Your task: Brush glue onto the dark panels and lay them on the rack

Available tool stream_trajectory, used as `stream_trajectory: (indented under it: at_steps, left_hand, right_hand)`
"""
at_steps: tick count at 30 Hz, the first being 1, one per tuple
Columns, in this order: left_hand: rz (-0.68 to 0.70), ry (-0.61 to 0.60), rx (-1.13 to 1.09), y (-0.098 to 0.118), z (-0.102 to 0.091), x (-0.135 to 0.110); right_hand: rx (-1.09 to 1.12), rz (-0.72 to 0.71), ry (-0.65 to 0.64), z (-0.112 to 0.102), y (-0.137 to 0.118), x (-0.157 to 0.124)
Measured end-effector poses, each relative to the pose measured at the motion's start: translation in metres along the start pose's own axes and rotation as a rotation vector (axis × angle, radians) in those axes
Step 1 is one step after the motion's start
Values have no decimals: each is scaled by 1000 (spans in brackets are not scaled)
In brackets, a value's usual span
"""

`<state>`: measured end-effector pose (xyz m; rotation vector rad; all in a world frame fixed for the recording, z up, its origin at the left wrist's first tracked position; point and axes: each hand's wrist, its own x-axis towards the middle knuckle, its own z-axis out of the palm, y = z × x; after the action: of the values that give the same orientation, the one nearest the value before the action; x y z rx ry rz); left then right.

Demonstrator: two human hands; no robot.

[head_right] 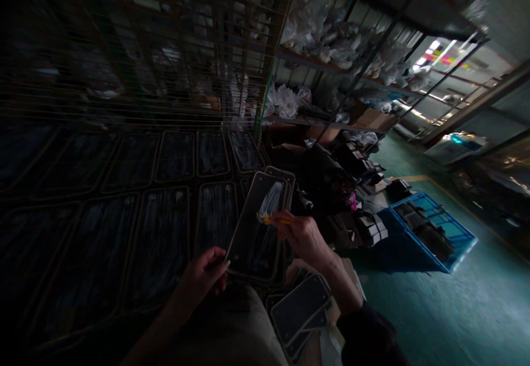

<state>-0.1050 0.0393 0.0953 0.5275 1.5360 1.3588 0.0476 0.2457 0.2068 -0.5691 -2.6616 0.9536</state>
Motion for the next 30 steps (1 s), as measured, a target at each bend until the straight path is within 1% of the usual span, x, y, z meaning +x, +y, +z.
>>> stream_trajectory:
  at_steps: [1, 3, 5, 7, 9, 11, 12, 14, 16, 19, 21, 23, 25, 27, 29, 30]
  left_hand:
    - [0, 4, -6, -1, 0, 0]
    - [4, 4, 2, -3, 0, 1]
    - [11, 1, 22, -5, -1, 1]
    - [16, 0, 13, -7, -1, 1]
    - [13, 12, -23, -7, -1, 0]
    - [6, 26, -43, -5, 0, -1]
    - [5, 27, -43, -4, 0, -2]
    - [6, 19, -29, -2, 0, -2]
    - [8, 11, -9, -1, 0, -2]
    - [-8, 30, 8, -1, 0, -2]
    - [-14, 48, 7, -2, 1, -1]
    - [-15, 58, 5, -2, 3, -1]
    - [-19, 55, 5, -2, 4, -1]
    - [-25, 50, 7, -3, 4, -2]
    - [-24, 42, 29, -4, 2, -2]
    - [-12, 34, 45, -4, 2, -2]
  right_hand:
    - [47, 3, -11, -3, -4, 1]
    - [90, 6, 56, -7, -1, 14]
    - [58, -7, 172, -7, 13, 36]
    - [7, -23, 250, -3, 31, 59]
    - [-33, -33, 274, 5, 45, 75]
    - [-69, -50, 259, 13, 50, 78]
    - [-75, -61, 241, 16, 49, 75]
    - [-76, -77, 168, 20, 40, 59]
    - [-51, -84, 71, 21, 26, 36]
    - [66, -83, -64, 22, 3, -2]
    - [163, -44, -121, 23, -8, -25]
    - [262, 36, -152, 25, -14, -42]
    - [379, 125, -168, 25, -14, -51]
    - [487, 203, -166, 22, -8, -51]
    - [529, 239, -119, 18, 4, -42]
    - [521, 243, -68, 14, 11, -35]
